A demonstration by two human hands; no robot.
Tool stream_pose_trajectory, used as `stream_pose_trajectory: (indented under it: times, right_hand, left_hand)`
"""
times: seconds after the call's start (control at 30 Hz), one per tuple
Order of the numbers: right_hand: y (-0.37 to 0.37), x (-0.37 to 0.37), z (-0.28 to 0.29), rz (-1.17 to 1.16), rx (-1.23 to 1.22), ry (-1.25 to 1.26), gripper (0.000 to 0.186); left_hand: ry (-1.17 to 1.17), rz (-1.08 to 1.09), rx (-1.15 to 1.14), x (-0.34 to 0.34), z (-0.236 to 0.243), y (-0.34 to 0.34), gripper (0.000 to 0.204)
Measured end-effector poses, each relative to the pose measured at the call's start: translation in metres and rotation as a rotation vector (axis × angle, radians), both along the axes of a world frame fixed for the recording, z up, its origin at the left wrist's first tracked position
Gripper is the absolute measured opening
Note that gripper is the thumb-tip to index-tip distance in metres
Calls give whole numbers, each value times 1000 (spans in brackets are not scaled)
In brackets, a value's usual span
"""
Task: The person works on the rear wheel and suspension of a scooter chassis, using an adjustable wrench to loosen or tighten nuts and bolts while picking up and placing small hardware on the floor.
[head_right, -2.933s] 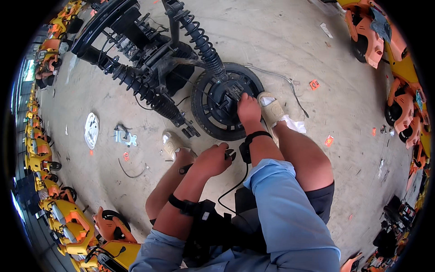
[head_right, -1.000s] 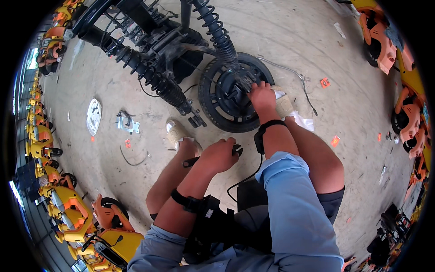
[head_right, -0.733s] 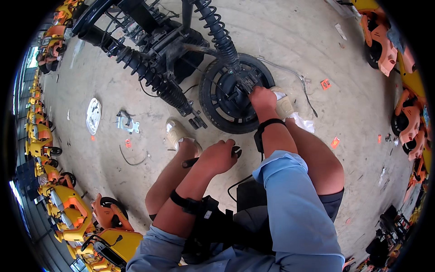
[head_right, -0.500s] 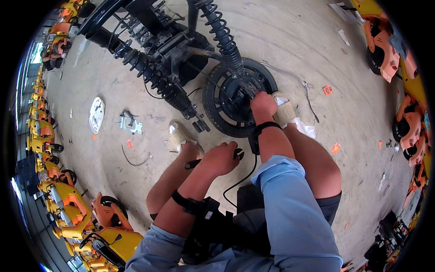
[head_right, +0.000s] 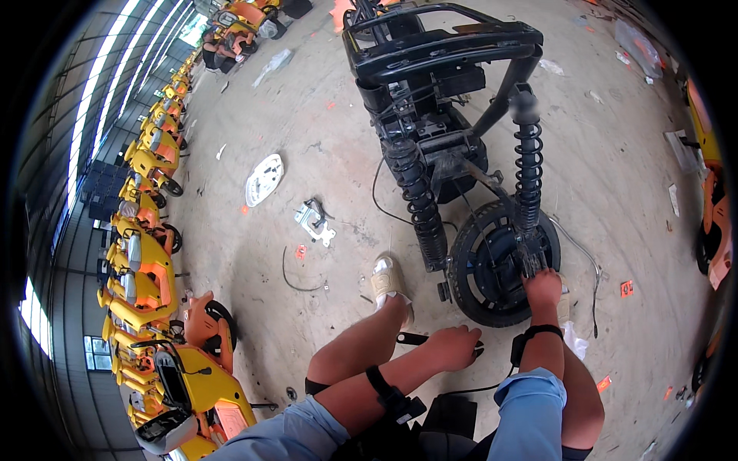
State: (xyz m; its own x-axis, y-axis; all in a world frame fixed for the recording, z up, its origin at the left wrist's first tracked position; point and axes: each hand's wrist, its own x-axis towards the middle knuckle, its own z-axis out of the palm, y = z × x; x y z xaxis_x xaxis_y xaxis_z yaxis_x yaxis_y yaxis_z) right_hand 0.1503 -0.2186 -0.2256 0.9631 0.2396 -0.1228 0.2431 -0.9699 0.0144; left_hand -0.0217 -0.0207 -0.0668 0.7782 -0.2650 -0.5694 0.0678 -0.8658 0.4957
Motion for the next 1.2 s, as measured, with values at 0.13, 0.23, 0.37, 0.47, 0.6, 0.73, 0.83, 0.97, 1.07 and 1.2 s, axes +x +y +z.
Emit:
stream_pose_trajectory:
  times: [0.13, 0.23, 0.37, 0.47, 0.6, 0.73, 0.83, 0.97, 1.07, 1.2]
  right_hand:
    - [5, -10, -2, -187, 169, -10, 39]
    - [21, -17, 13, -416, 286, 86, 35]
    - [27, -17, 20, -512, 317, 74, 34]
    - [34, -19, 21, -572, 320, 110, 34]
    - [30, -21, 10, -494, 225, 35, 34]
    - [32, -29, 15, -290, 132, -77, 39]
    - [37, -31, 17, -208, 84, -46, 43]
    - [15, -26, -17, -113, 104, -136, 45]
    - [13, -30, -21, -68, 183, -221, 46]
    - [18, -33, -4, -67, 236, -164, 45]
  left_hand:
    - [5, 11, 27, 0, -5, 6, 37]
    - [-5, 30, 23, 1, 1, 7, 37]
    - [26, 47, -26, 7, 5, -1, 36]
    - [30, 32, -40, 4, 1, -3, 36]
    - [4, 34, -12, 6, 3, -3, 37]
    - [33, 52, -6, 3, 5, -1, 37]
    - [25, 36, -8, -4, 2, -1, 37]
    - [18, 25, -32, -1, 1, -3, 37]
    - [32, 24, -25, -2, 4, 2, 37]
    - [42, 41, -1, -8, 0, 8, 37]
